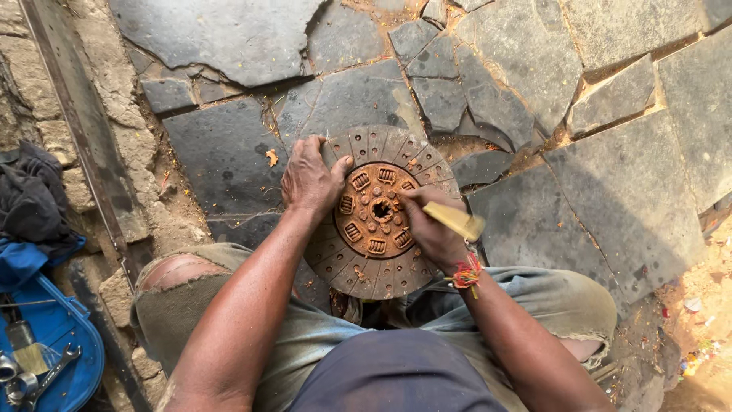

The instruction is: The person sits on a stone floor and uses a yellow-handled brush to scrub a rusty, circular metal part. They hold the part steady with their left hand while vigorously brushing the surface and crevices with their right hand to remove rust and debris.

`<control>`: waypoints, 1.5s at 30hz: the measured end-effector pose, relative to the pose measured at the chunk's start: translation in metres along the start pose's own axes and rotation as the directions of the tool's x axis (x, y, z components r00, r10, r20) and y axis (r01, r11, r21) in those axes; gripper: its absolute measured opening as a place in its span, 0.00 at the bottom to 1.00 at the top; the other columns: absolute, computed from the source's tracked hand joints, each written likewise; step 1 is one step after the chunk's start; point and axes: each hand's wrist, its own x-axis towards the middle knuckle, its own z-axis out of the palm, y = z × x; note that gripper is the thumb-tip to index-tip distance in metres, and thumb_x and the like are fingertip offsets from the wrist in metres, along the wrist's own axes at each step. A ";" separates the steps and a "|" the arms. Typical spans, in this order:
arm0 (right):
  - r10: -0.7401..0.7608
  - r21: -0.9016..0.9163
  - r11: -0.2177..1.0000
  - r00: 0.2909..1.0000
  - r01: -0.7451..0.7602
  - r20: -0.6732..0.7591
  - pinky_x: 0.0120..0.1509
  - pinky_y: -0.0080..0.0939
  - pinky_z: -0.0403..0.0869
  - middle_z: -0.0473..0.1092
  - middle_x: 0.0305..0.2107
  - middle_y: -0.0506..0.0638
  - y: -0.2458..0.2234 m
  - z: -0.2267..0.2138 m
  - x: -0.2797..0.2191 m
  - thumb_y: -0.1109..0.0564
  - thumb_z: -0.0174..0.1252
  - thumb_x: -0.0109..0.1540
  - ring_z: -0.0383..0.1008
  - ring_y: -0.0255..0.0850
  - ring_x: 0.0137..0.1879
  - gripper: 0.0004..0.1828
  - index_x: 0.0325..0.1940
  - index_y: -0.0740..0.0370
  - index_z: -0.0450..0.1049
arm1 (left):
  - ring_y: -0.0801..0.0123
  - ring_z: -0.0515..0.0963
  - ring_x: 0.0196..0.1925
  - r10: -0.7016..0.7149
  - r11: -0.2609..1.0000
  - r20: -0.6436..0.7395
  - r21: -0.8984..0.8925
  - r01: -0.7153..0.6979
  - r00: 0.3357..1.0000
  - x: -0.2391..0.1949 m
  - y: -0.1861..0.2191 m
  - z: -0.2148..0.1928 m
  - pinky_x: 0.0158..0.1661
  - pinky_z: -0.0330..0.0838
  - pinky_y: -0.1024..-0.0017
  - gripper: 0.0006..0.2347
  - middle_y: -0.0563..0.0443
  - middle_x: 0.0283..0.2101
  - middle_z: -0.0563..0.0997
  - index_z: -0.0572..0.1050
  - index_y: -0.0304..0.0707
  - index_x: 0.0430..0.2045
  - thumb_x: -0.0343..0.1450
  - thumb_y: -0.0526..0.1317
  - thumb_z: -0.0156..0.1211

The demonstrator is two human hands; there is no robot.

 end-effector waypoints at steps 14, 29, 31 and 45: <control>0.207 0.074 0.976 0.978 -0.205 -0.012 0.43 0.37 0.78 0.79 0.35 0.51 0.011 -0.008 0.007 0.62 0.63 0.67 0.80 0.37 0.38 0.02 0.44 0.62 0.79 | 0.57 0.77 0.49 -0.009 0.999 -0.024 -0.040 0.008 1.000 0.002 0.004 -0.003 0.48 0.72 0.58 0.24 0.46 0.47 0.74 0.70 0.40 0.48 0.65 0.53 0.71; 0.280 0.254 0.925 0.959 -0.283 0.050 0.43 0.36 0.81 0.80 0.35 0.54 0.009 -0.002 0.006 0.59 0.61 0.66 0.82 0.39 0.39 0.06 0.43 0.65 0.79 | 0.56 0.77 0.50 -0.014 0.999 0.002 -0.030 0.014 1.000 0.003 0.006 -0.007 0.49 0.72 0.57 0.22 0.46 0.46 0.74 0.70 0.43 0.47 0.67 0.53 0.70; 0.207 0.283 0.931 0.973 -0.229 0.106 0.41 0.37 0.80 0.79 0.34 0.56 -0.007 0.000 -0.004 0.60 0.62 0.64 0.81 0.40 0.37 0.06 0.42 0.66 0.79 | 0.55 0.77 0.50 -0.006 0.999 -0.003 -0.039 0.006 1.000 -0.003 0.004 -0.005 0.49 0.72 0.56 0.22 0.46 0.47 0.74 0.70 0.43 0.47 0.66 0.52 0.70; 0.512 0.223 0.825 0.854 -0.519 0.095 0.46 0.35 0.82 0.80 0.37 0.52 0.027 -0.024 0.008 0.65 0.60 0.65 0.81 0.36 0.42 0.05 0.44 0.64 0.79 | 0.59 0.76 0.47 -0.024 0.999 0.000 -0.043 0.024 1.000 0.001 0.001 0.001 0.46 0.72 0.59 0.25 0.47 0.45 0.74 0.70 0.41 0.50 0.66 0.53 0.72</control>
